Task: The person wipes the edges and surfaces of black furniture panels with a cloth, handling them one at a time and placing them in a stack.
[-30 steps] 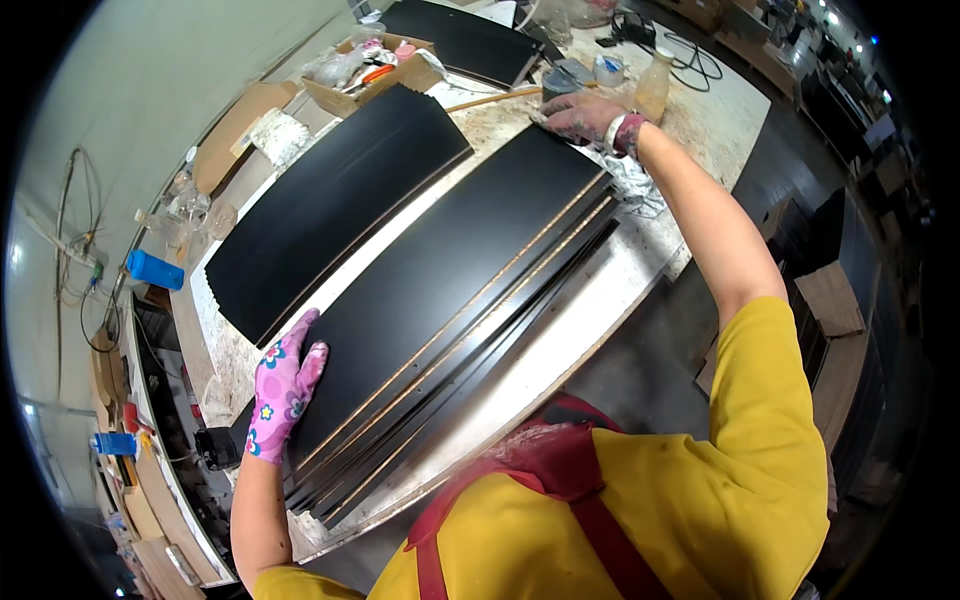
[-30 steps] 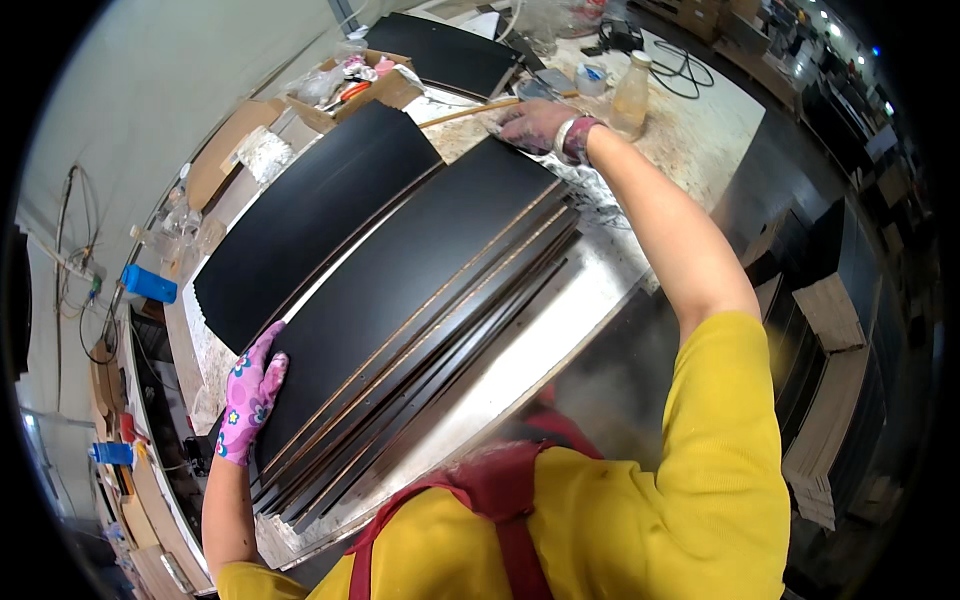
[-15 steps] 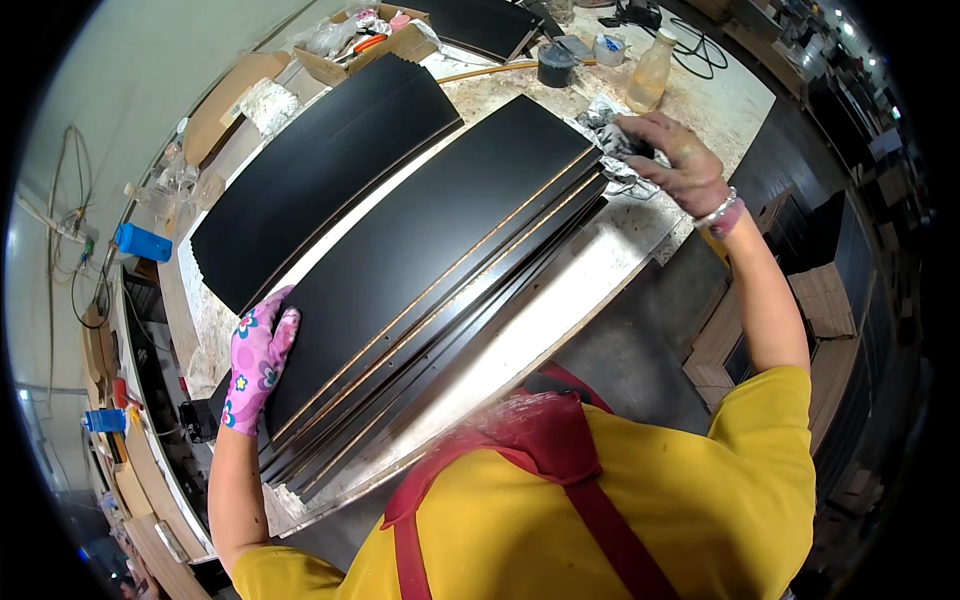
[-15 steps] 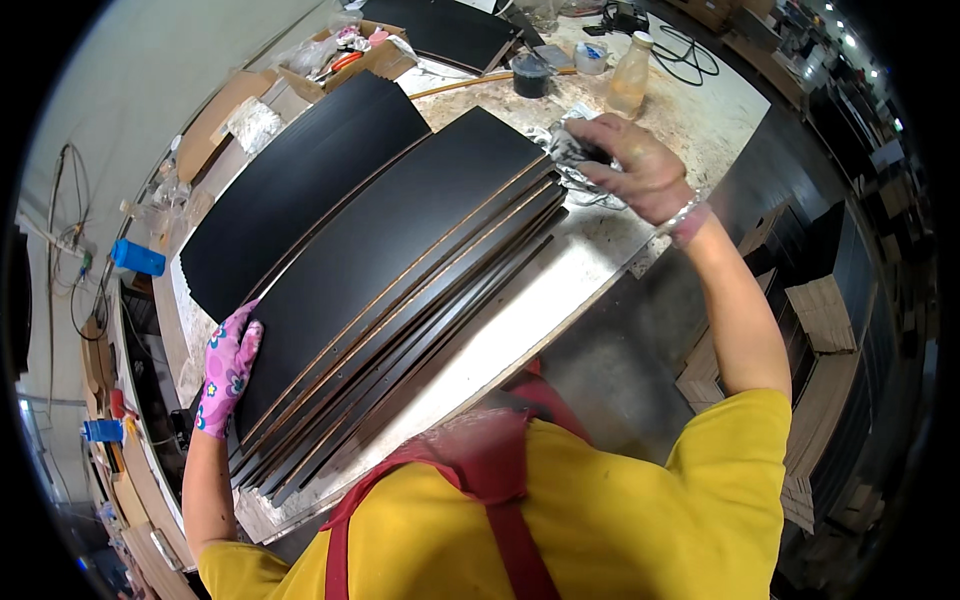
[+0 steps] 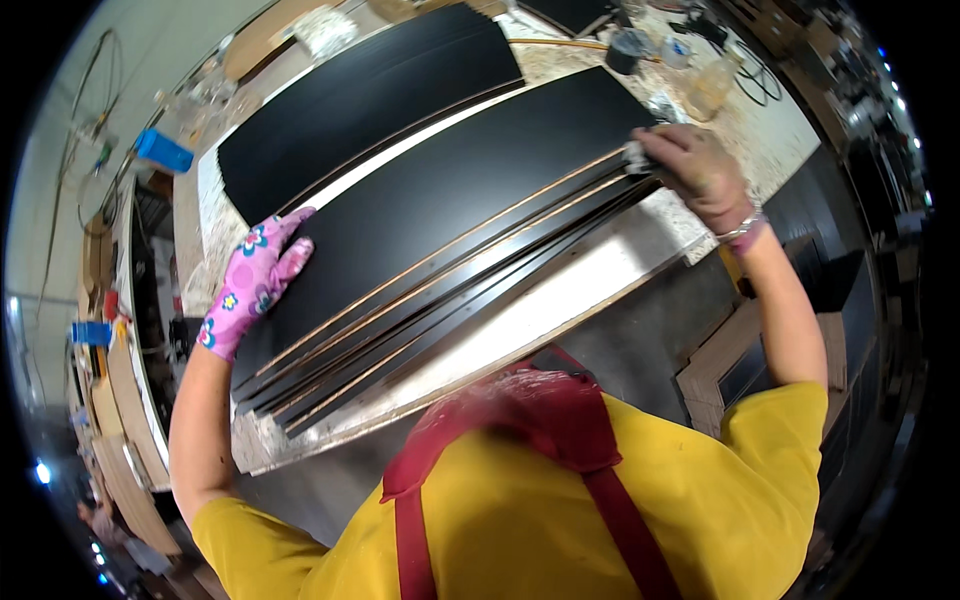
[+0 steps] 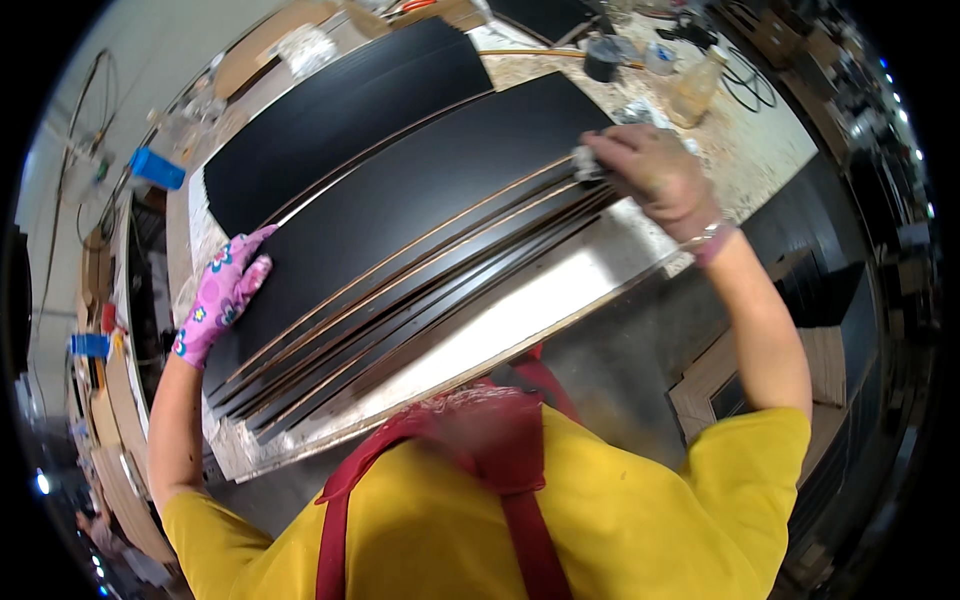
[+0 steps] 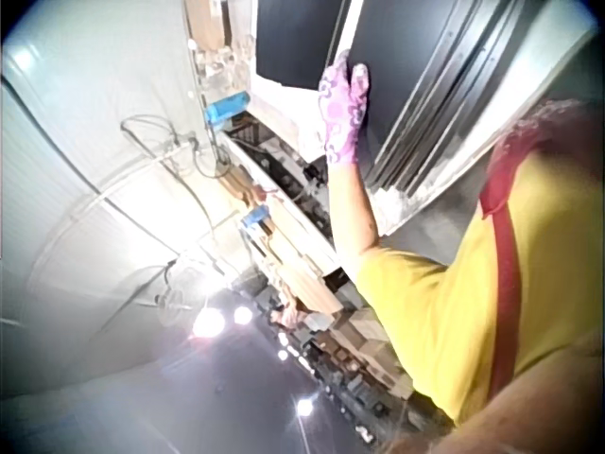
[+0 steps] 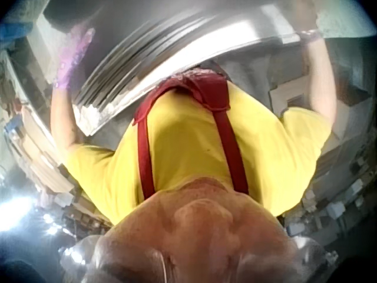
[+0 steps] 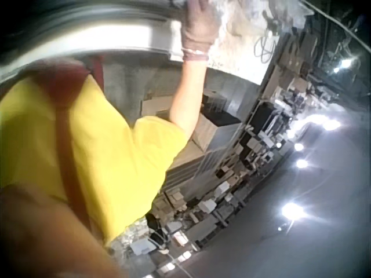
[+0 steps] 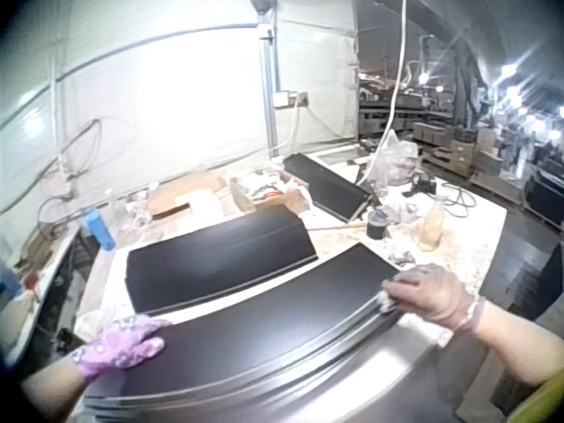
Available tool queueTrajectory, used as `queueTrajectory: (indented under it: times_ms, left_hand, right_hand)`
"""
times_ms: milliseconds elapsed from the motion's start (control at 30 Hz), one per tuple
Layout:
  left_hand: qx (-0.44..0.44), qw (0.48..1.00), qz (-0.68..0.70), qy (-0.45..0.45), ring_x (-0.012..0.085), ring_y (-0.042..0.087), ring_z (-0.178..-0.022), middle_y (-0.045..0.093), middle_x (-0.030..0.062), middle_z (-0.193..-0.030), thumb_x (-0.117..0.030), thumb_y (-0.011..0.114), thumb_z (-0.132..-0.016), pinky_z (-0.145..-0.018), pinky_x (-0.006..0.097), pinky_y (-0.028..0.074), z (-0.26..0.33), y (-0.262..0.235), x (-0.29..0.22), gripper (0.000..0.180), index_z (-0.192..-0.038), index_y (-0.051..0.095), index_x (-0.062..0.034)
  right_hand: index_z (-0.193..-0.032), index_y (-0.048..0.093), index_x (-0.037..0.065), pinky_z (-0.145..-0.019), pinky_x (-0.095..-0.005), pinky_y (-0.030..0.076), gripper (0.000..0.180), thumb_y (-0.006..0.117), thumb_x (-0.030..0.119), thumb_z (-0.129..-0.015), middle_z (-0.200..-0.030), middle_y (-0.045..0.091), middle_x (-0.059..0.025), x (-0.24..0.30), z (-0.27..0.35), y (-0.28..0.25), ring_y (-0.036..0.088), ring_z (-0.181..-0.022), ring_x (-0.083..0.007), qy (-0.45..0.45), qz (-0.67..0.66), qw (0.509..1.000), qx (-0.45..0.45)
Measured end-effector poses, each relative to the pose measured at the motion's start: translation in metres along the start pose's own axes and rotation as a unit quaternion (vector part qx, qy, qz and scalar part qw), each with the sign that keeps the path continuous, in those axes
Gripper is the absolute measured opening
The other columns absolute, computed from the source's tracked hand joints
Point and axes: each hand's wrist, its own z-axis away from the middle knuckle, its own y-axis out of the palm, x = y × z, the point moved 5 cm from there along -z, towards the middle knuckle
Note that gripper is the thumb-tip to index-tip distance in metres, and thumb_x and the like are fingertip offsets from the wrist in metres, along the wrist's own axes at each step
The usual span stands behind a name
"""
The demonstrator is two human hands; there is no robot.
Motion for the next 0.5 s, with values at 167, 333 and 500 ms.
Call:
queueTrajectory:
  times_ms: [167, 333, 500]
  left_hand:
    - [-0.064, 0.996, 0.032, -0.049, 0.0327, 0.055, -0.119, 0.060, 0.0179, -0.125, -0.039, 0.052, -0.098, -0.101, 0.039, 0.042, 0.041, 0.002, 0.042, 0.045, -0.125, 0.058, -0.0027]
    - [-0.090, 0.993, 0.068, -0.026, 0.0300, 0.066, -0.088, 0.066, 0.0145, -0.106, -0.051, 0.052, -0.095, -0.078, 0.038, 0.051, 0.026, 0.008, 0.052, 0.051, -0.114, 0.064, -0.0052]
    - [-0.087, 0.984, 0.148, 0.057, 0.0286, 0.065, -0.085, 0.068, 0.0148, -0.095, -0.046, 0.057, -0.094, -0.077, 0.037, 0.049, 0.029, 0.007, 0.068, 0.046, -0.110, 0.065, -0.0042]
  right_hand:
    - [-0.122, 0.059, 0.009, -0.081, -0.0395, 0.049, 0.054, 0.073, 0.006, -0.070, -0.104, 0.061, -0.0090, 0.071, -0.031, 0.010, 0.059, -0.095, -0.0311, -0.041, 0.037, 0.997, 0.049]
    - [-0.114, 0.061, 0.007, -0.077, -0.0398, 0.049, 0.043, 0.069, 0.008, -0.072, -0.094, 0.057, -0.0072, 0.205, -0.074, 0.035, 0.058, -0.089, -0.0260, -0.177, 0.035, 0.984, -0.003]
    - [-0.090, 0.062, 0.002, -0.065, -0.0353, 0.047, 0.013, 0.060, 0.009, -0.079, -0.081, 0.058, -0.0082, 0.356, -0.135, 0.053, 0.059, -0.075, -0.0219, -0.331, -0.043, 0.940, -0.068]
